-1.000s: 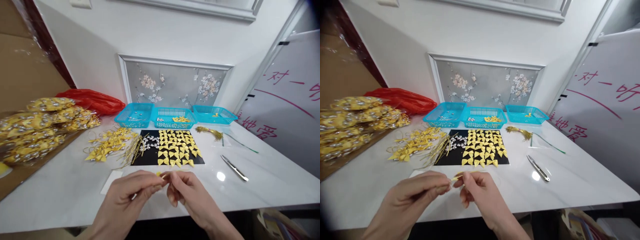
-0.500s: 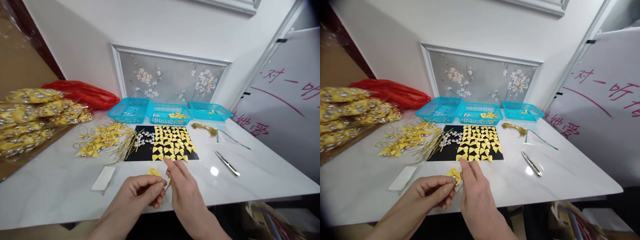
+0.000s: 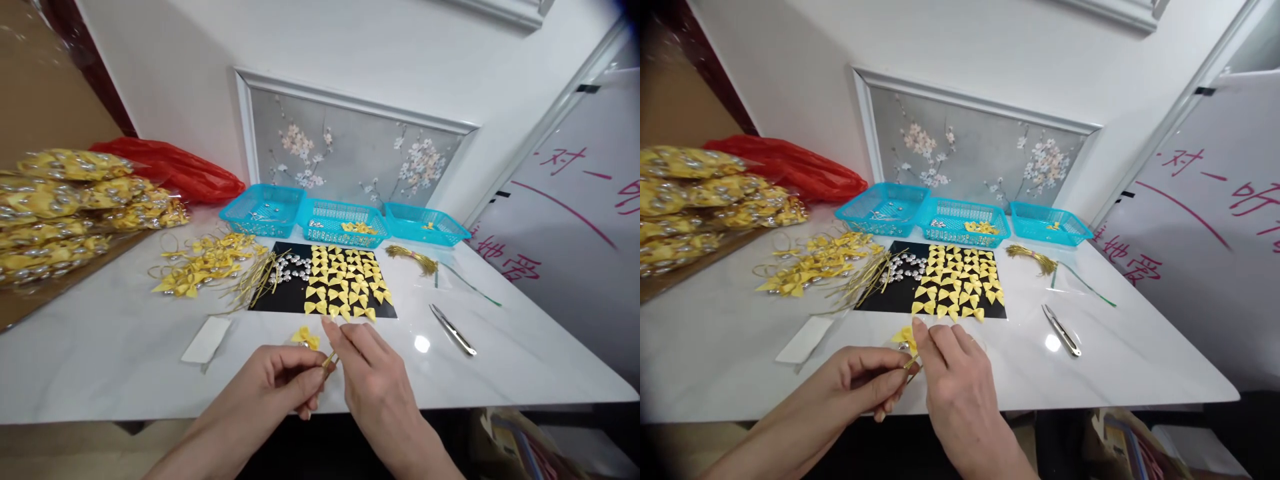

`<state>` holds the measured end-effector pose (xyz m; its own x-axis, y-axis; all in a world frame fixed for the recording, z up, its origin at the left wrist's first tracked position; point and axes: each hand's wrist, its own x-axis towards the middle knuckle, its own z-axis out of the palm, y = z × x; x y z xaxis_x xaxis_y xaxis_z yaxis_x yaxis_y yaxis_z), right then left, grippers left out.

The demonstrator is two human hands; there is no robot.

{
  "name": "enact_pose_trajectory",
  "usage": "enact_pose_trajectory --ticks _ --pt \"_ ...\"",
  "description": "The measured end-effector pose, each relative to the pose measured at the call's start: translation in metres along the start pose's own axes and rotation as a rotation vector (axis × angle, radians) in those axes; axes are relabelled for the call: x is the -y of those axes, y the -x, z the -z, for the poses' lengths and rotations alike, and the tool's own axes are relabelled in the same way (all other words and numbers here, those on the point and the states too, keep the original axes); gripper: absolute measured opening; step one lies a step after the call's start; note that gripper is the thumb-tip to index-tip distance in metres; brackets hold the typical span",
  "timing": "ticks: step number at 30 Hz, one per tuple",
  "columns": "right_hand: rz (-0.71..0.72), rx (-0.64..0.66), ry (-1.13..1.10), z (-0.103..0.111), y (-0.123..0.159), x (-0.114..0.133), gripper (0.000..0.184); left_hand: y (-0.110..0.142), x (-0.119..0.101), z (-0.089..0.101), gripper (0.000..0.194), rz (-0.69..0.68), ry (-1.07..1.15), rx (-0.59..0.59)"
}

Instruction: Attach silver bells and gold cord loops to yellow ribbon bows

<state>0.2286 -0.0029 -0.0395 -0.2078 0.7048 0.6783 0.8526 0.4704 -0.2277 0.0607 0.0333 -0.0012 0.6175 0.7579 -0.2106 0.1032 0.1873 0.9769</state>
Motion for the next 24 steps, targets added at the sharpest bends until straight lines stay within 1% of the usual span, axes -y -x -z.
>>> enact_pose_trajectory --ticks 7,12,18,20,24 --pt "0.058 -0.024 -0.01 0.0001 -0.0015 -0.003 0.038 0.001 0.0017 0.0023 0.028 0.025 0.049 0.011" --pt "0.08 0.009 0.029 0.0008 -0.0004 -0.0038 0.038 0.002 0.0002 0.0024 0.023 0.051 0.081 -0.007" --pt "0.104 0.006 0.047 0.0021 -0.0007 -0.0026 0.039 0.0038 -0.003 0.0 0.019 0.09 0.145 -0.007" --pt "0.107 0.002 0.059 0.0025 -0.0013 -0.0021 0.038 0.0049 -0.003 0.0001 0.021 0.109 0.173 -0.008" --pt "0.102 0.006 0.059 0.0028 -0.0018 -0.0012 0.038 0.0053 -0.0017 0.0007 0.029 0.137 0.229 -0.051"
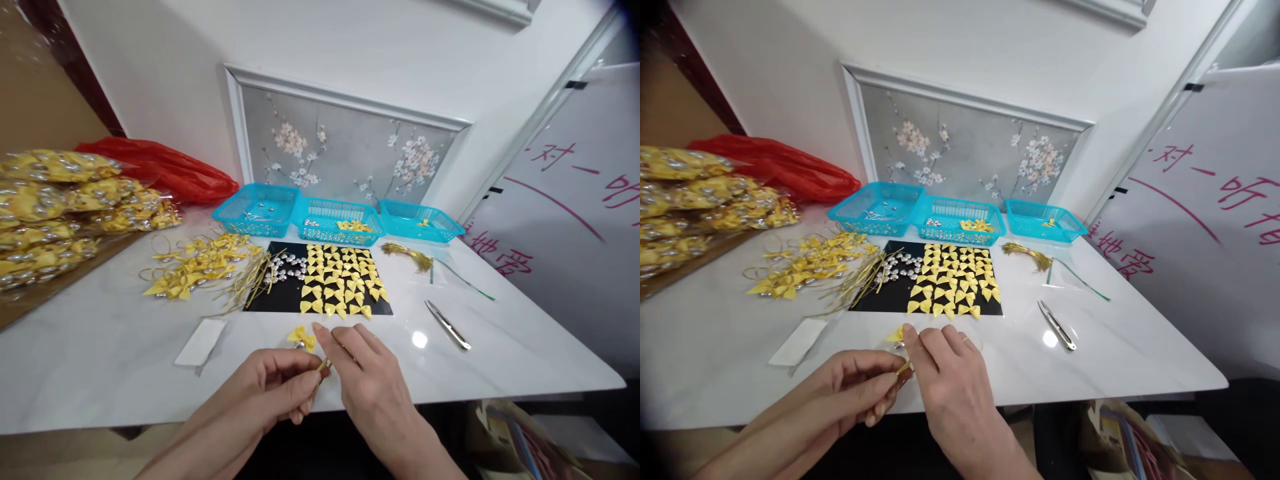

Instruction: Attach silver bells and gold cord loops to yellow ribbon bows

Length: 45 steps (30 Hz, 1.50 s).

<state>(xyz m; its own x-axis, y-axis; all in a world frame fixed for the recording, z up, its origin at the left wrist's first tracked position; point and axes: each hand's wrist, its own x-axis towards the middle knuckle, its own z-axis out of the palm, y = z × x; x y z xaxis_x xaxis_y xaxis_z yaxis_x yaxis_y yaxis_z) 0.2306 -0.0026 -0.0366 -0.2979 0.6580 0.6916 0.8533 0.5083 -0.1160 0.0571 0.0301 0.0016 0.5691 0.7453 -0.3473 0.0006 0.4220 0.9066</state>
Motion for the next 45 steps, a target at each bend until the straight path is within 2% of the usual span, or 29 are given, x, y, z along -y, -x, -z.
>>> enact_pose_trajectory --ticks 5,11,13,18,21,24,28,33,36,40,45 --pt "0.002 -0.002 0.0 0.0 0.001 0.001 0.038 -0.005 0.002 0.0 0.031 -0.023 -0.017 0.044" --pt "0.008 0.003 -0.019 0.002 0.001 0.002 0.039 -0.007 0.004 0.0 0.03 -0.016 -0.014 0.031" --pt "-0.023 0.009 -0.109 0.005 0.001 0.002 0.04 -0.006 0.005 0.001 0.029 -0.002 0.013 0.025" --pt "-0.136 0.059 -0.526 0.016 -0.003 -0.002 0.037 -0.004 0.006 0.003 0.022 0.015 0.097 0.026" --pt "-0.135 0.031 -0.615 0.019 -0.006 -0.008 0.028 -0.002 0.005 0.003 0.022 0.052 0.153 0.065" --pt "-0.085 -0.018 -0.614 0.019 -0.009 -0.013 0.02 -0.003 0.003 0.003 0.022 0.116 0.232 0.081" --pt "-0.031 -0.056 -0.562 0.016 -0.009 -0.014 0.021 -0.006 0.002 0.003 0.019 0.179 0.326 0.091" --pt "0.007 -0.015 -0.366 0.018 -0.01 -0.012 0.025 -0.008 0.003 0.003 0.021 0.19 0.363 0.088" --pt "-0.01 0.048 -0.3 0.021 -0.01 -0.011 0.028 -0.006 0.002 0.001 0.028 0.102 0.257 0.072" --pt "-0.071 0.115 -0.319 0.023 -0.009 -0.009 0.025 -0.004 0.002 -0.003 0.033 -0.096 -0.062 -0.01" --pt "-0.136 0.171 -0.377 0.026 -0.008 -0.006 0.021 -0.007 0.004 -0.007 0.011 -0.308 -0.519 -0.223"
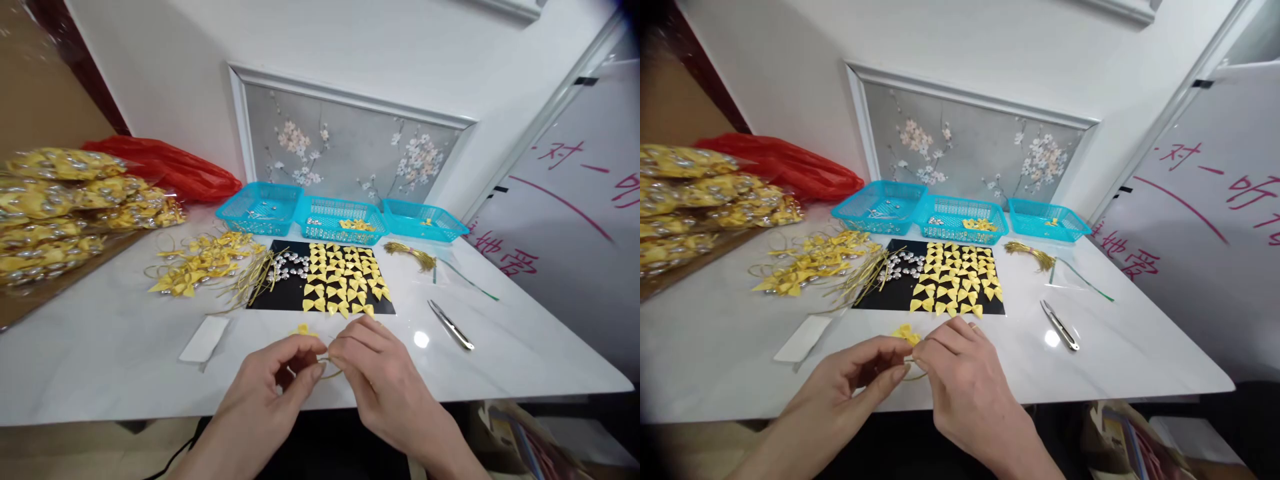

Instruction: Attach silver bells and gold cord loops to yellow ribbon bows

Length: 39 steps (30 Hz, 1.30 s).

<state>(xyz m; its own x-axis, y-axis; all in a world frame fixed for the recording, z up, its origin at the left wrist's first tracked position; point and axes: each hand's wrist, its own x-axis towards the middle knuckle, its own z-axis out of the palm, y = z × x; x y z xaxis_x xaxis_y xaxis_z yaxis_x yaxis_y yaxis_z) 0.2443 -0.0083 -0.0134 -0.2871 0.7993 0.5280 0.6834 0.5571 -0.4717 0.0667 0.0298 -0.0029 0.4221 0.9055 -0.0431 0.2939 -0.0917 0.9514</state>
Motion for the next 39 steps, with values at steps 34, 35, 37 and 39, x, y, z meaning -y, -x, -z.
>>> enact_pose_trajectory --ticks 34,35,37,39 --pt "-0.029 -0.093 -0.036 -0.006 0.002 0.006 0.022 0.0 0.003 0.006 0.023 -0.04 -0.175 -0.042" --pt "-0.034 -0.109 -0.044 -0.007 0.002 0.005 0.022 -0.002 0.003 0.009 0.021 -0.037 -0.19 -0.057" --pt "-0.071 -0.167 -0.088 -0.007 0.003 0.003 0.021 -0.007 0.004 0.018 0.02 -0.032 -0.245 -0.134" --pt "-0.136 -0.237 -0.152 -0.006 0.004 0.001 0.02 -0.014 0.005 0.027 0.025 -0.049 -0.359 -0.215"
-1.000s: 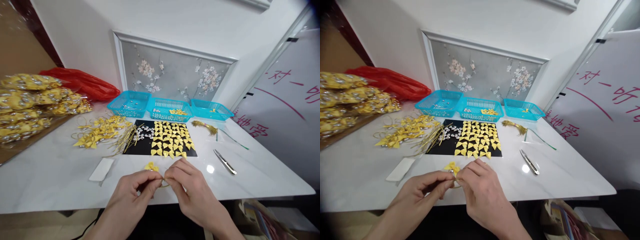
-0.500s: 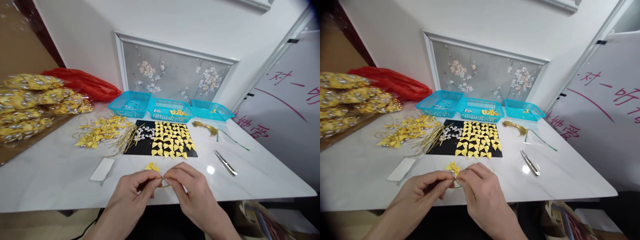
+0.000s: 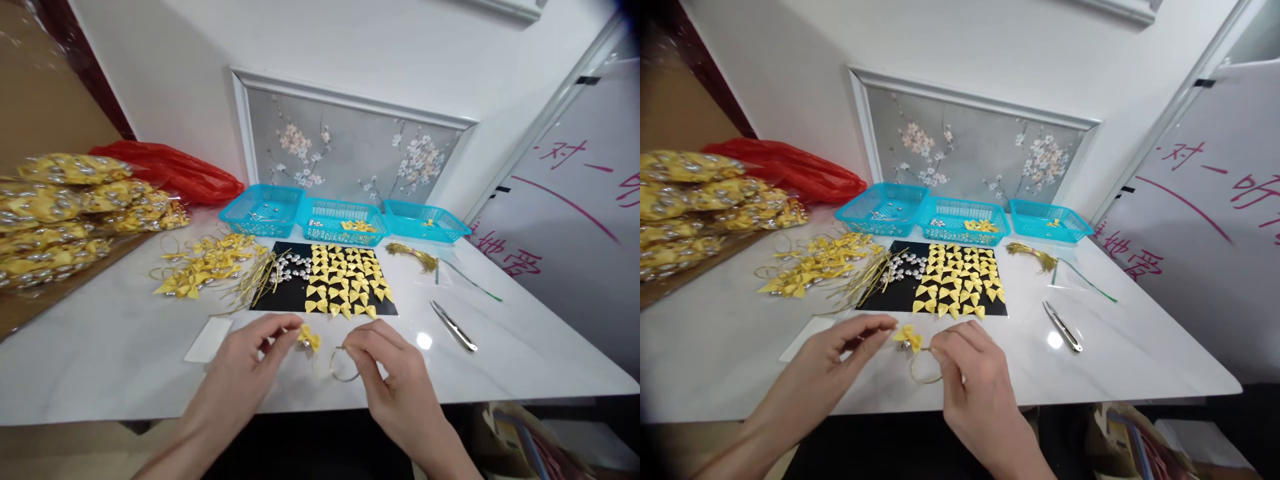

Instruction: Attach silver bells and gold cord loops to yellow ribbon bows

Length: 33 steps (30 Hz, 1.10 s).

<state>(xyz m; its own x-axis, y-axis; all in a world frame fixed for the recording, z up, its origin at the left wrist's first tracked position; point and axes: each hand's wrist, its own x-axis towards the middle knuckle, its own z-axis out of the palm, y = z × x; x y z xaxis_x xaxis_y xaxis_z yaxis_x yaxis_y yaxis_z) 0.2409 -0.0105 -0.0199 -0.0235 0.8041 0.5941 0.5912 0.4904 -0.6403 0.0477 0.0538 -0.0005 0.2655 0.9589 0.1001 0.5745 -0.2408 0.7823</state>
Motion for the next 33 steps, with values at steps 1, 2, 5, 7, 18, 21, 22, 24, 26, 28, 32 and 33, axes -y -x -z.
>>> enact_pose_trajectory --ticks 1,2,5,7,18,21,22,24,26,28,32,33 --pt "-0.033 -0.025 -0.029 0.0 0.001 -0.001 0.02 -0.004 0.002 0.002 0.026 -0.029 -0.07 -0.018" --pt "-0.063 -0.044 -0.054 0.001 0.002 -0.003 0.02 -0.008 0.003 0.004 0.027 -0.052 -0.14 -0.017" --pt "-0.134 -0.043 -0.11 -0.001 0.005 -0.006 0.021 -0.016 0.005 0.001 0.027 -0.085 -0.247 0.023" --pt "-0.164 -0.027 -0.133 -0.004 0.007 -0.007 0.02 -0.02 0.003 -0.005 0.027 -0.098 -0.253 0.055" --pt "-0.229 -0.013 -0.148 -0.021 0.013 -0.009 0.018 -0.03 0.011 -0.025 0.02 -0.127 -0.125 0.112" --pt "-0.229 -0.037 -0.151 -0.025 0.013 -0.003 0.018 -0.02 0.007 -0.024 0.022 -0.111 -0.021 0.098" --pt "-0.215 -0.047 -0.154 -0.026 0.012 0.0 0.018 -0.016 0.006 -0.024 0.024 -0.104 0.014 0.092" --pt "-0.172 -0.065 -0.157 -0.028 0.01 0.005 0.019 -0.009 0.003 -0.024 0.025 -0.093 0.075 0.082" --pt "-0.14 -0.071 -0.14 -0.028 0.007 0.011 0.021 -0.002 0.001 -0.024 0.025 -0.09 0.126 0.074" --pt "-0.136 -0.062 -0.117 -0.028 0.005 0.014 0.023 0.003 -0.002 -0.024 0.023 -0.09 0.21 0.081" --pt "-0.125 -0.061 -0.122 -0.025 0.003 0.018 0.022 0.008 -0.007 -0.022 0.015 -0.102 0.398 0.087" --pt "-0.121 -0.062 -0.123 -0.024 0.003 0.018 0.022 0.009 -0.008 -0.021 0.013 -0.1 0.426 0.076"
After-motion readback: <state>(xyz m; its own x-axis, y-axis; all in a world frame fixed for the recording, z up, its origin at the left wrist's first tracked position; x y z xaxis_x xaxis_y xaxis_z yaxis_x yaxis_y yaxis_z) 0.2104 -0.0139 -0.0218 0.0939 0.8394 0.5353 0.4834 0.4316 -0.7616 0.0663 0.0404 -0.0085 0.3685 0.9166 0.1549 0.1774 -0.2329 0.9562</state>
